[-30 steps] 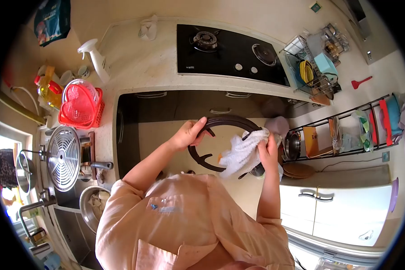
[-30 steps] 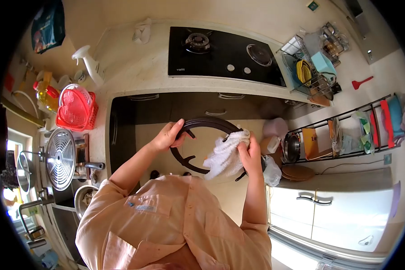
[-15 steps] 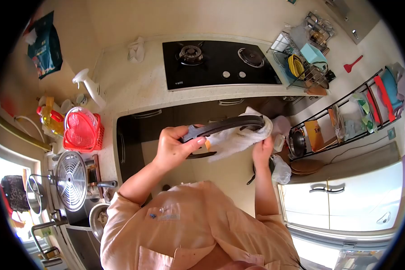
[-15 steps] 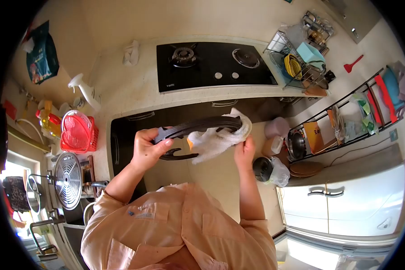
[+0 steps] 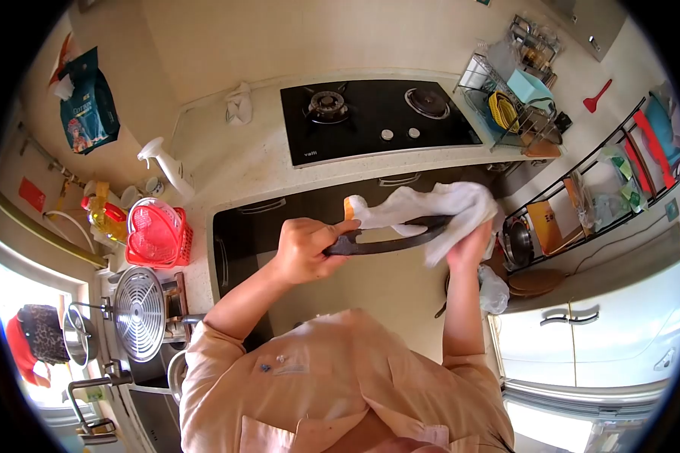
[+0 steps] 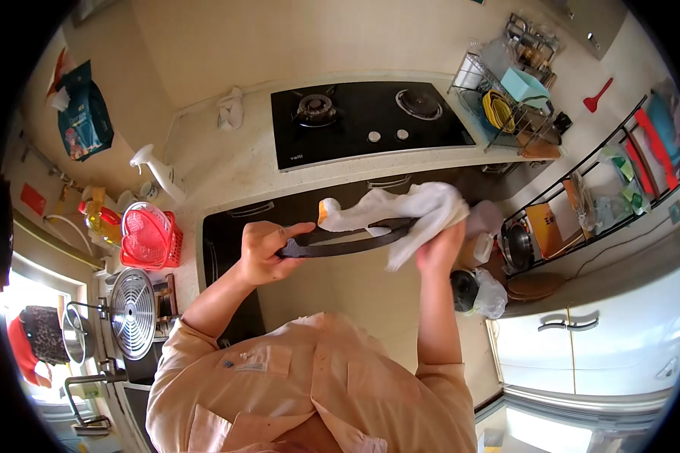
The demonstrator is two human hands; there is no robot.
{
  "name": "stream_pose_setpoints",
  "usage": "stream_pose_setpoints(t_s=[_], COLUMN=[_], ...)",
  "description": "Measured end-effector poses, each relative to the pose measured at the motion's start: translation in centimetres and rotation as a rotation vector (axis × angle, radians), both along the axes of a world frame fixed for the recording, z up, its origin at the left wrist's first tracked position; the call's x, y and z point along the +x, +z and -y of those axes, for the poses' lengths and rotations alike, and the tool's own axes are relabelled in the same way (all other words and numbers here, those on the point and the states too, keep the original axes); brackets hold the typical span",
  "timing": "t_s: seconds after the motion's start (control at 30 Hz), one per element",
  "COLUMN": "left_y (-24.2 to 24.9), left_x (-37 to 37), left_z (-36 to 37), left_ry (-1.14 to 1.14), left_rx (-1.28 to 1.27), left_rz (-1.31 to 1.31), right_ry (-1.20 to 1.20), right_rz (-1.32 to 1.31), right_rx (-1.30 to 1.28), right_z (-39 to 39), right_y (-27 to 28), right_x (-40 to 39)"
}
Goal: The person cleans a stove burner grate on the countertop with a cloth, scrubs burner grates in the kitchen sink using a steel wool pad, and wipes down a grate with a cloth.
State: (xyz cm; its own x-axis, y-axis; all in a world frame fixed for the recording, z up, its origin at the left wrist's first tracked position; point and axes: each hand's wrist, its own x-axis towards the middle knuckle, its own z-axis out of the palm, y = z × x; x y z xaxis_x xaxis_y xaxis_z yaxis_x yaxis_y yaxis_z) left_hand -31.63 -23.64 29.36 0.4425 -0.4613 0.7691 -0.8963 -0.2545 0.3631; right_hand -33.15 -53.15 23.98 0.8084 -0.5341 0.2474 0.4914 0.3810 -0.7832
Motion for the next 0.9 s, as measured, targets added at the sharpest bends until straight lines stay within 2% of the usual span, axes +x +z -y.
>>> stream_pose_setpoints(t_s=[0.07, 0.1, 0.17, 0.27, 0.3, 0.4, 0.43, 0.53, 0.73, 0.77, 0.87, 0.9], left_y=[-0.6, -0.7, -0.2, 1.3, 1.4, 1.0, 1.0, 0.3, 0.7, 1.1, 1.2, 0.6], left_x=[0.2, 0.4, -0.3, -1.6, -2.1, -2.1, -1.9, -2.1, -2.3, -2.2, -2.0, -1.8], left_z=[-0.3, -0.4, -0.9, -1.0, -1.0, -0.7, -0.7, -0.7, 0.4, 0.7, 1.8, 2.7], left_ry=[-0.034, -0.090, -0.160, -0.218, -0.200, -0.225, -0.240, -0.260, -0.257, -0.250, -0.281, -0.266], left_rx=[-0.008, -0.071, -0.011, 0.044, 0.052, 0.044, 0.065, 0.110, 0.134, 0.151, 0.349, 0.389], left_rz=[0.094, 0.205, 0.349, 0.525, 0.585, 0.650, 0.642, 0.657, 0.731, 0.745, 0.649, 0.624], right_ry=[0.062, 0.110, 0.108, 0.151, 0.116, -0.050, 0.047, -0.038, -0.157, -0.095, 0.461, 0.342], right_rz=[-0.105, 0.002, -0.105, -0.400, -0.378, -0.463, -0.366, -0.286, -0.199, -0.105, 0.105, 0.036], right_rx=[0.386, 0.124, 0.164, 0.266, 0.208, 0.283, 0.239, 0.128, 0.155, 0.093, -0.001, -0.002], right_z=[2.2, 4.9, 9.6, 12.6, 12.4, 12.1, 14.2, 13.6, 15.7, 14.2, 6.9, 3.1], right_y=[1.9, -0.8, -4.9, -5.3, -5.4, -4.0, -5.2, -0.6, 3.2, 5.2, 10.4, 12.1], right_x=[1.6, 2.5, 5.4, 8.1, 8.2, 9.1, 10.0, 10.2, 13.0, 12.1, 7.9, 6.3])
